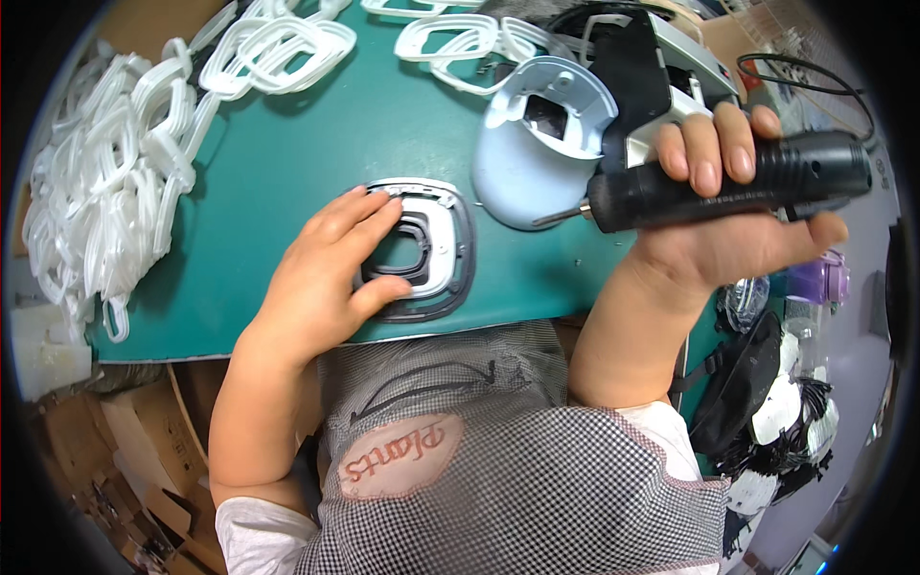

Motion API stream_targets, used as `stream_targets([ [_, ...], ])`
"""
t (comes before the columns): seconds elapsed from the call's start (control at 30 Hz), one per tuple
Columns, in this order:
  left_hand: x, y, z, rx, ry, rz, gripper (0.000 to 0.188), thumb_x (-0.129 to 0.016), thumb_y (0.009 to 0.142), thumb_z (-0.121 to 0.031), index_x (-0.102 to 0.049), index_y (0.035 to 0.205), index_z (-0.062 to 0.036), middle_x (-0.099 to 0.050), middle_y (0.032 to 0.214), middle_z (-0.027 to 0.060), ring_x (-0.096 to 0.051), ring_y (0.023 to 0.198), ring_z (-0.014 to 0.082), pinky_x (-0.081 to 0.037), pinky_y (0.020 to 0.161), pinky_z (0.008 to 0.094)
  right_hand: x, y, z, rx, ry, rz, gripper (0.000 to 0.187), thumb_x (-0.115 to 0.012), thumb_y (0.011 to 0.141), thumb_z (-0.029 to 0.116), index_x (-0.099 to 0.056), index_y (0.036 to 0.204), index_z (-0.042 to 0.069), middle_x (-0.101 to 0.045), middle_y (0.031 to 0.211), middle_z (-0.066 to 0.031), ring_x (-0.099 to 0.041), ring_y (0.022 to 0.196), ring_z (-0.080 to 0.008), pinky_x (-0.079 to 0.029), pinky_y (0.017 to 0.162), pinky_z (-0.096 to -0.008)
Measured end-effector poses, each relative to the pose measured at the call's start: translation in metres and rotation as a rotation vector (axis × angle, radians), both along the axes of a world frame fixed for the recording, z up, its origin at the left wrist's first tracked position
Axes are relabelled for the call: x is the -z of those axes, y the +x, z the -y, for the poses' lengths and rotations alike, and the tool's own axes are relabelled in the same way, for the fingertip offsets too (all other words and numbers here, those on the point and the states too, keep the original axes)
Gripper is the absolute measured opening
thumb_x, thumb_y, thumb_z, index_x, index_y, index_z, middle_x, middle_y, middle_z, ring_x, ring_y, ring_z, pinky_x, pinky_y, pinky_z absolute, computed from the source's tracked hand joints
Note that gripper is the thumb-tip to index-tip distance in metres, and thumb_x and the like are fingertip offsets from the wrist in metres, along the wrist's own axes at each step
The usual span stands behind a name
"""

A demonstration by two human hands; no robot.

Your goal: The person assembles plastic housing components by hand at a workbench, joining white plastic frames with screws using an electric screwdriver.

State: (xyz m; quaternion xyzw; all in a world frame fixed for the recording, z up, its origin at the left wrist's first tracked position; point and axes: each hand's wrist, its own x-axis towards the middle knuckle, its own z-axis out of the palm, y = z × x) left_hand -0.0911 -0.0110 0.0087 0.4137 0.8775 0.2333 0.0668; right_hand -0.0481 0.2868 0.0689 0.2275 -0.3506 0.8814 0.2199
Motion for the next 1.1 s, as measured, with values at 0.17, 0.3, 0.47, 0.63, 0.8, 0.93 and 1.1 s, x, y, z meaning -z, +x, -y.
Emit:
stream_targets([
  [0.17, 0.0, -0.005, 0.004, -0.013, 0.107, 0.123, 0.07, -0.08, 0.066, -0.024, -0.052, 0.127, -0.0045, -0.051, 0.133, 0.0165, -0.047, 0.124, 0.0355, -0.04, 0.102, 0.0431, -0.018, 0.046, -0.038, 0.259, 0.206, -0.055, 0.088, -0.059, 0.064, 0.079, -0.059, 0.11, 0.004, -0.055, 0.078, -0.0051, -0.055, 0.063, -0.0197, -0.045, 0.059, -0.035],
  [0.3, 0.006, 0.01, -0.013, -0.11, 0.079, 0.011, 0.071, -0.08, 0.066, -0.026, -0.052, 0.127, -0.0032, -0.052, 0.131, 0.0175, -0.047, 0.124, 0.037, -0.037, 0.104, 0.0442, -0.022, 0.067, -0.06, 0.575, 0.291, -0.095, 0.097, -0.044, 0.063, 0.092, -0.061, 0.106, 0.006, -0.057, 0.074, -0.0096, -0.057, 0.057, -0.0239, -0.048, 0.053, -0.037],
  [0.47, 0.017, 0.011, -0.018, -0.134, 0.111, 0.008, 0.073, -0.078, 0.068, -0.035, -0.052, 0.127, -0.003, -0.053, 0.131, 0.0174, -0.046, 0.125, 0.0379, -0.031, 0.109, 0.0484, -0.014, 0.059, -0.061, 0.846, 0.272, -0.054, 0.099, -0.031, 0.061, 0.096, -0.061, 0.095, 0.008, -0.054, 0.063, -0.009, -0.054, 0.05, -0.0227, -0.047, 0.049, -0.0348],
  [0.63, 0.024, 0.008, -0.017, -0.093, 0.212, 0.015, 0.076, -0.074, 0.07, -0.047, -0.051, 0.128, -0.0029, -0.055, 0.129, 0.0181, -0.046, 0.126, 0.0373, -0.028, 0.11, 0.0498, -0.008, 0.049, -0.063, 0.867, 0.18, 0.001, 0.097, -0.03, 0.063, 0.096, -0.06, 0.092, 0.008, -0.054, 0.06, -0.0089, -0.053, 0.047, -0.0213, -0.047, 0.048, -0.0331],
  [0.8, 0.025, 0.007, -0.017, -0.081, 0.201, -0.01, 0.076, -0.074, 0.071, -0.047, -0.051, 0.128, -0.0026, -0.055, 0.129, 0.018, -0.047, 0.125, 0.0374, -0.03, 0.109, 0.0504, -0.004, 0.043, -0.064, 0.88, 0.244, 0.02, 0.097, -0.033, 0.062, 0.095, -0.061, 0.089, 0.006, -0.053, 0.06, -0.0081, -0.053, 0.048, -0.0209, -0.046, 0.048, -0.0325],
  [0.93, 0.025, 0.006, -0.014, -0.081, 0.199, -0.018, 0.074, -0.074, 0.072, -0.044, -0.051, 0.128, -0.0026, -0.054, 0.129, 0.0178, -0.047, 0.125, 0.0376, -0.03, 0.109, 0.0506, -0.01, 0.035, -0.059, 0.873, 0.346, 0.086, 0.097, -0.029, 0.065, 0.094, -0.057, 0.088, 0.004, -0.052, 0.057, -0.0089, -0.051, 0.044, -0.0187, -0.046, 0.042, -0.0283],
  [1.1, 0.018, 0.006, -0.008, -0.055, 0.185, 0.022, 0.071, -0.075, 0.069, -0.023, -0.048, 0.131, -0.0029, -0.05, 0.134, 0.0184, -0.043, 0.129, 0.0368, -0.027, 0.111, 0.0506, -0.005, 0.032, -0.037, 0.484, 0.364, 0.041, 0.098, -0.043, 0.065, 0.091, -0.058, 0.102, 0.001, -0.054, 0.066, -0.0086, -0.052, 0.052, -0.0191, -0.047, 0.052, -0.0315],
])
